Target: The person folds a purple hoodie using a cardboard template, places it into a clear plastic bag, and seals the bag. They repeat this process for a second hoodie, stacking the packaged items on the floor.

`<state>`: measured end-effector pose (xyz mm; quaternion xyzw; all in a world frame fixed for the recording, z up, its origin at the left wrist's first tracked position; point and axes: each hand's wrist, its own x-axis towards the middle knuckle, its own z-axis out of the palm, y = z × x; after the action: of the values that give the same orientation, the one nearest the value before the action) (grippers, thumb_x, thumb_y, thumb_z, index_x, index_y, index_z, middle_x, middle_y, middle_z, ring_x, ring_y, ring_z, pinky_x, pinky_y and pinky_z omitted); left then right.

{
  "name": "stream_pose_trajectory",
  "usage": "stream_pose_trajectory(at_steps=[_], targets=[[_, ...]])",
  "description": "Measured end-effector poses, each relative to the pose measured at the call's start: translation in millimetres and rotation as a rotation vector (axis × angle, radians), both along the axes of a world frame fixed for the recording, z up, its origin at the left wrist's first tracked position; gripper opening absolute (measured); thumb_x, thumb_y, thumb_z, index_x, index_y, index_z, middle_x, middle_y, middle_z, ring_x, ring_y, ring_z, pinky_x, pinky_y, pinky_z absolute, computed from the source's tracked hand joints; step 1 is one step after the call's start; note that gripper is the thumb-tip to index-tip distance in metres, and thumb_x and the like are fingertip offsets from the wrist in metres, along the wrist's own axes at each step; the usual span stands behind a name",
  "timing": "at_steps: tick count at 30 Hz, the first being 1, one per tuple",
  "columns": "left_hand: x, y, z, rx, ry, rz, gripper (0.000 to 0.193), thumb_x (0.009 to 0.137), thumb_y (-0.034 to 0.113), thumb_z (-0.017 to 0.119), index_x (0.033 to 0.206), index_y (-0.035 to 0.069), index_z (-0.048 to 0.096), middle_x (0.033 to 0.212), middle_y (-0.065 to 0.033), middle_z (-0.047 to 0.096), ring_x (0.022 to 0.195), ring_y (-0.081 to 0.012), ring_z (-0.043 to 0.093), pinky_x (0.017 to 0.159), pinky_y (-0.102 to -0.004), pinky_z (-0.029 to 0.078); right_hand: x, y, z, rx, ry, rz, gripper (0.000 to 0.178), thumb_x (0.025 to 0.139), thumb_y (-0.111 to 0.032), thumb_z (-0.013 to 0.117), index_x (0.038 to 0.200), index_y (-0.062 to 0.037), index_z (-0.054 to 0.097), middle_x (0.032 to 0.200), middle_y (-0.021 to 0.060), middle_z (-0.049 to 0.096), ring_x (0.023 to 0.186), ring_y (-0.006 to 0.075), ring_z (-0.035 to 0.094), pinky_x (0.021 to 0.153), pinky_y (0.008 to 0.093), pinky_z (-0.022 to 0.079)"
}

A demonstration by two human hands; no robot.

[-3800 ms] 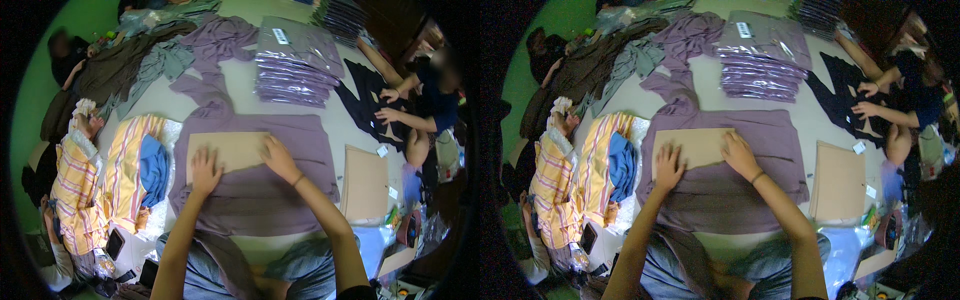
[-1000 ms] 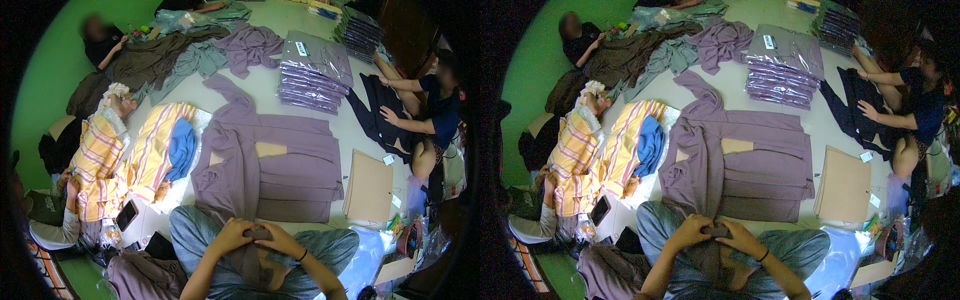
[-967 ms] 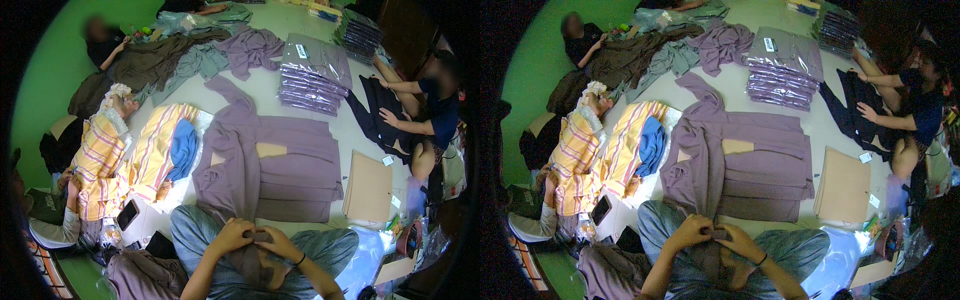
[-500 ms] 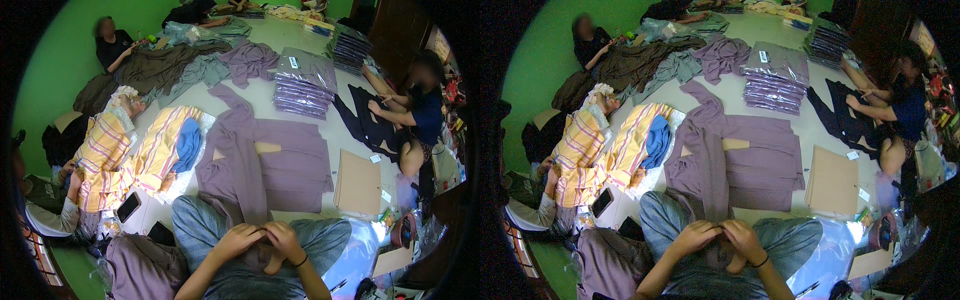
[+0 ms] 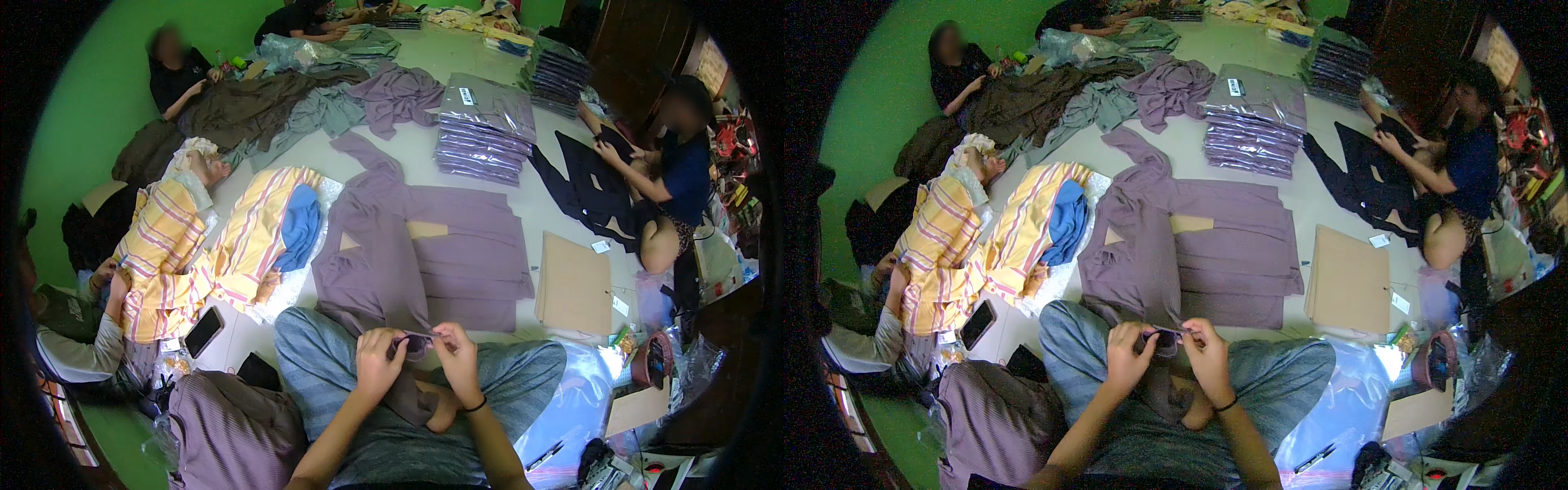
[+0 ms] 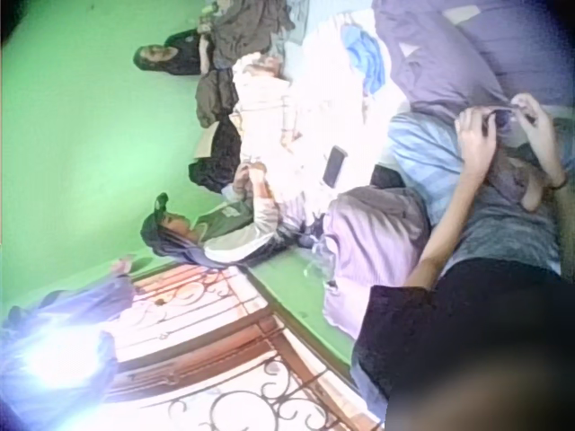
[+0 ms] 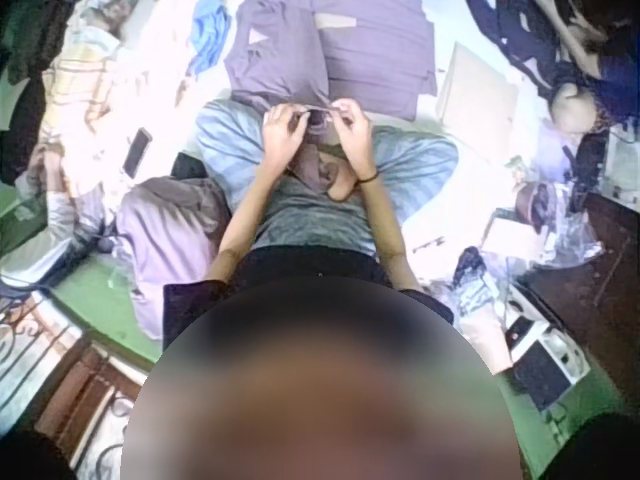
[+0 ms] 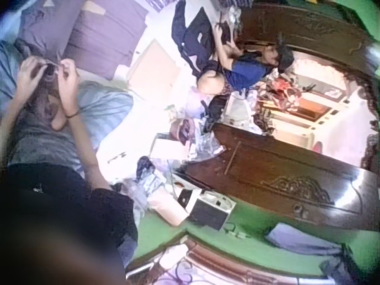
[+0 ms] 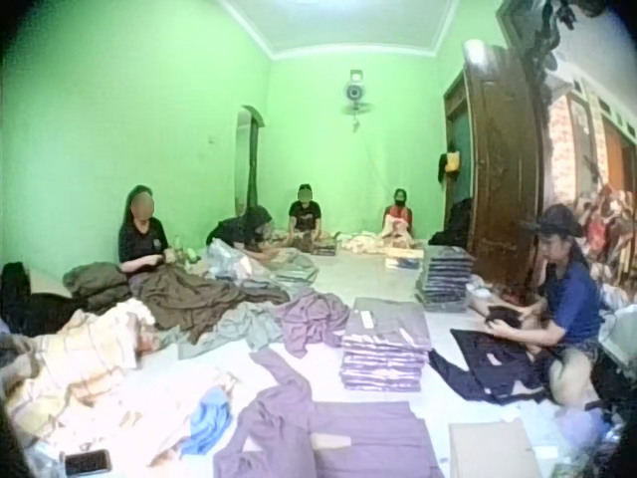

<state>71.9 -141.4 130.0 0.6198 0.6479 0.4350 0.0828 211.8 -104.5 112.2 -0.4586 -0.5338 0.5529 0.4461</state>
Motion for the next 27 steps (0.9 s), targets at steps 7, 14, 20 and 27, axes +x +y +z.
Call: stream_pose_trajectory(at_steps=[7, 14, 20, 27], targets=[[20.0, 5.4, -7.1, -0.036, -0.372, 0.055, 0.015, 0.068, -0.001, 0.059, 0.075, 0.0, 0.046, 0.07, -0.0128, 0.051, 0.064, -0.0282, 0.052, 0.06, -0.0312, 0.042, 0.0, 6.2, -2.8, 0.21, -0.227, 0.055, 0.02, 0.071, 0.003, 0.056, 0.089, -0.0011, 0.049, 0.072, 0.0049, 0.049, 0.065, 0.0094, 0.047, 0.058, 0.021, 0.039], [2.0, -0.8, -4.4, -0.103, 0.158, -0.18, 0.022, 0.059, -0.004, 0.055, 0.078, 0.005, 0.051, 0.088, -0.0092, 0.051, 0.083, -0.0263, 0.047, 0.071, -0.0332, 0.037, 24.7, 12.0, 16.6, 0.307, -0.737, -0.058, 0.03, 0.058, 0.012, 0.051, 0.084, -0.0018, 0.046, 0.08, 0.0137, 0.05, 0.076, 0.0314, 0.051, 0.065, 0.0349, 0.042], [13.8, -10.7, 4.7, 0.04, 0.227, -0.076, 0.03, 0.054, 0.0, 0.056, 0.081, 0.013, 0.057, 0.099, -0.0066, 0.049, 0.095, -0.0287, 0.041, 0.079, -0.0397, 0.032, 31.6, 5.7, 8.7, 0.077, -0.552, -0.101, 0.026, 0.064, 0.011, 0.05, 0.087, -0.0014, 0.045, 0.083, 0.0177, 0.053, 0.079, 0.0289, 0.056, 0.066, 0.0329, 0.043], [16.7, -5.6, -17.7, -0.398, 0.048, -0.449, 0.032, 0.056, -0.004, 0.049, 0.085, 0.009, 0.055, 0.087, -0.0073, 0.056, 0.087, -0.0257, 0.051, 0.081, -0.0364, 0.035, 49.8, -0.9, -22.0, 0.108, -0.576, 0.034, 0.03, 0.065, 0.013, 0.046, 0.09, -0.0033, 0.047, 0.072, 0.0126, 0.054, 0.071, 0.0199, 0.058, 0.061, 0.025, 0.042]])
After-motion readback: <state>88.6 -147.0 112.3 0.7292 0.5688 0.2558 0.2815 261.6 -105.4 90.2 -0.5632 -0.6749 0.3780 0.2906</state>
